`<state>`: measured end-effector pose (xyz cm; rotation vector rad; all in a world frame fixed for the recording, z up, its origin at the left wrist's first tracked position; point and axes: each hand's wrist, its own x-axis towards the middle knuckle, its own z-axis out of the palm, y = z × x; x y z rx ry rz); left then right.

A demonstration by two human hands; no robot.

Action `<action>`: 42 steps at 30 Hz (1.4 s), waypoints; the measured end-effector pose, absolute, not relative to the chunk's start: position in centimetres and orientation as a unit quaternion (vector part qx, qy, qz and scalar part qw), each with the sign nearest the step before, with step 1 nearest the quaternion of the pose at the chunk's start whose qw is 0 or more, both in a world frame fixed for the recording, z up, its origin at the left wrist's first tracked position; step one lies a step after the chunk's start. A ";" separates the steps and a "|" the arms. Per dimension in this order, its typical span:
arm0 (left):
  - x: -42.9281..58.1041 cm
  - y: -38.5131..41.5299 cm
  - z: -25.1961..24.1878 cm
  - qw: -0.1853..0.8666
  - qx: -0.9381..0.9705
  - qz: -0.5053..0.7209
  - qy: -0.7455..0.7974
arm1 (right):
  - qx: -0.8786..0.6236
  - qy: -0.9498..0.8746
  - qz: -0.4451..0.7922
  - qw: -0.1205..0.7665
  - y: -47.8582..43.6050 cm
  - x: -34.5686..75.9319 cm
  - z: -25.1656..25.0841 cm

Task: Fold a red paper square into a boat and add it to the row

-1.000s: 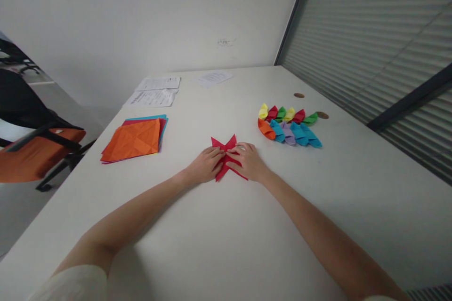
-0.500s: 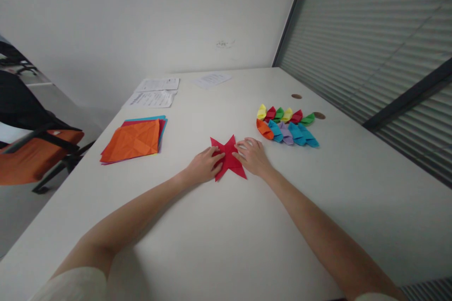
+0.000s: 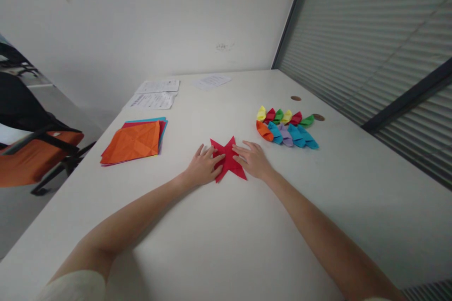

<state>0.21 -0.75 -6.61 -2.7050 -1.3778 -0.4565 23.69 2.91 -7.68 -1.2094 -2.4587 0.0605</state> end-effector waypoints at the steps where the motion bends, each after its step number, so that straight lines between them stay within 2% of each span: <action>1: 0.2 -0.8 -6.7 0.032 -0.877 -0.154 -0.454 | -0.439 -0.875 0.025 0.202 3.0 23.7 -7.8; 10: -0.2 0.2 -7.8 0.000 -0.810 -0.224 -0.542 | -0.423 -0.873 -0.007 0.245 2.1 23.6 -7.3; 18: -0.4 0.5 -8.1 -0.034 -0.808 -0.313 -0.499 | -0.328 -0.916 0.027 0.231 1.1 23.0 -7.3; 24: -1.0 0.7 -7.7 -0.071 -0.822 -0.361 -0.434 | -0.320 -0.901 0.050 0.288 1.4 22.9 -7.3; 29: -1.1 0.7 -6.5 -0.018 -0.874 -0.308 -0.377 | -0.318 -0.856 0.130 0.386 1.0 22.9 -6.4; 33: -1.4 0.9 -5.5 -0.020 -0.893 -0.281 -0.350 | -0.318 -0.804 0.271 0.422 0.8 22.8 -6.0; 37: -1.3 1.1 -4.2 -0.137 -0.839 -0.353 -0.390 | -0.353 -0.669 0.444 0.480 2.0 23.0 -6.8; 40: -0.9 1.0 -2.9 -0.335 -0.696 -0.462 -0.437 | -0.370 -0.615 0.511 0.473 3.1 23.4 -7.3; 42: -0.7 1.1 -2.4 -0.458 -0.616 -0.472 -0.435 | -0.378 -0.587 0.542 0.468 3.4 23.5 -7.5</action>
